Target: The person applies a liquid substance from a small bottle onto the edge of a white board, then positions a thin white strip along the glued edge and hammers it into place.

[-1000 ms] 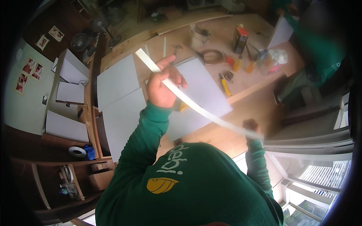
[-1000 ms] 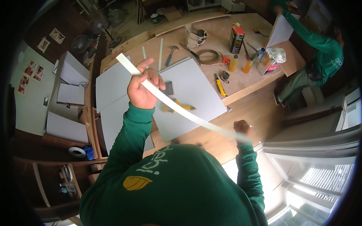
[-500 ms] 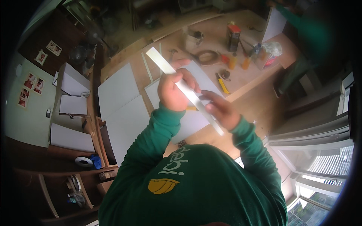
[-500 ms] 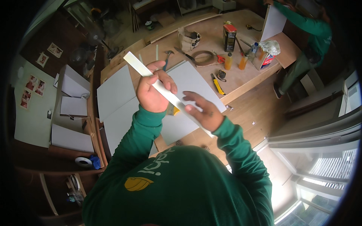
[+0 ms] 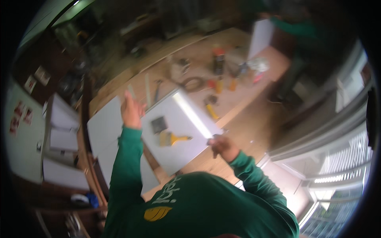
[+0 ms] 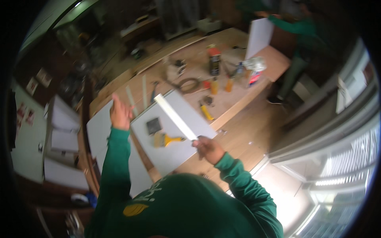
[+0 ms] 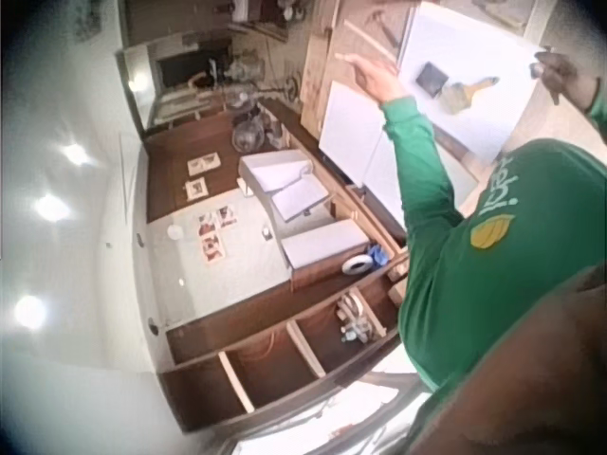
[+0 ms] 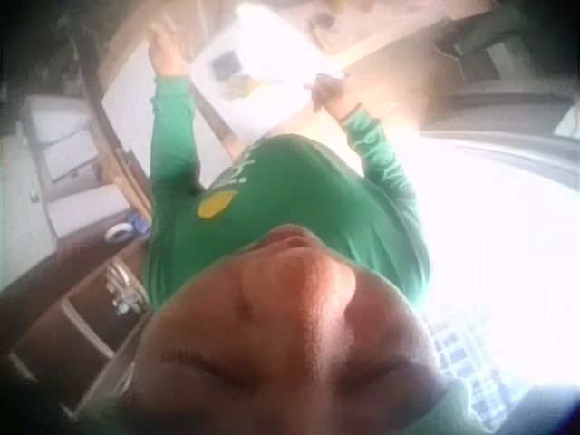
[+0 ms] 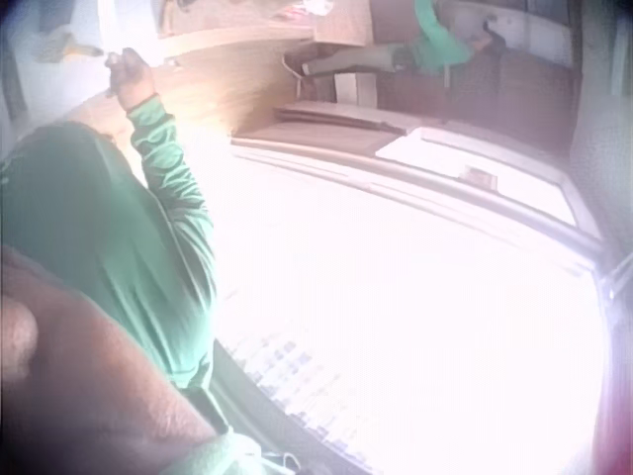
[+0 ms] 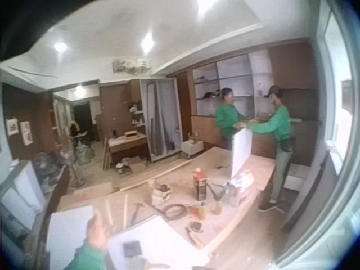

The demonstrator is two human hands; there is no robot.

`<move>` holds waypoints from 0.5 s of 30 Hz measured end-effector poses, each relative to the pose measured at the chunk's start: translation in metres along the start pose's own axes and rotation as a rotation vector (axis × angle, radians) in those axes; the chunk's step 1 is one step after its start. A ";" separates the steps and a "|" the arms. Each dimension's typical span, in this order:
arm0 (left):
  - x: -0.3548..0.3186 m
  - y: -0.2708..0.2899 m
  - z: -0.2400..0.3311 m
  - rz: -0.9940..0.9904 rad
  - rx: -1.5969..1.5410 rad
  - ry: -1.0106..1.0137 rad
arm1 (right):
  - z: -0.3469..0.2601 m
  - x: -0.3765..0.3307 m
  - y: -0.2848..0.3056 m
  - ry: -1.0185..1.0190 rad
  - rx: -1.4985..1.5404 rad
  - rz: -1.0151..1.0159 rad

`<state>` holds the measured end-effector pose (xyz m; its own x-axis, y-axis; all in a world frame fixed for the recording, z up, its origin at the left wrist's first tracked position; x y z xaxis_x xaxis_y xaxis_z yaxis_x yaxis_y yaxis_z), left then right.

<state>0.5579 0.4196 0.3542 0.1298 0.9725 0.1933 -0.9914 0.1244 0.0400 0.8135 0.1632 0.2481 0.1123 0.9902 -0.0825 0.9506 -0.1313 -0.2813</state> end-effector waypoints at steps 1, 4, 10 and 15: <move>-0.023 -0.018 -0.004 -0.111 0.048 -0.029 | 0.002 0.000 0.004 -0.020 -0.064 0.004; -0.088 -0.049 -0.043 -0.409 0.291 0.040 | 0.001 -0.005 0.018 -0.094 -0.157 -0.003; -0.150 -0.117 0.051 -0.630 0.455 -0.428 | 0.015 -0.026 0.053 -0.103 -0.929 -0.164; -0.205 -0.165 0.005 -1.026 1.059 -0.817 | 0.027 -0.026 0.043 -0.135 -0.894 -0.302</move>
<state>0.6951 0.1989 0.3132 0.9789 0.1883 0.0794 -0.0975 0.0890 0.9912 0.8441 0.1308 0.2127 -0.1551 0.9553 -0.2516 0.8097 0.2688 0.5217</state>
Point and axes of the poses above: each hand's wrist, its own x-axis towards the middle knuckle, its own y-axis out of the back of the hand, z = x × y, the point moved 10 cm from there along x, towards the middle knuckle, and after that the axes turned 10 degrees about x, right-handed, at the moved point
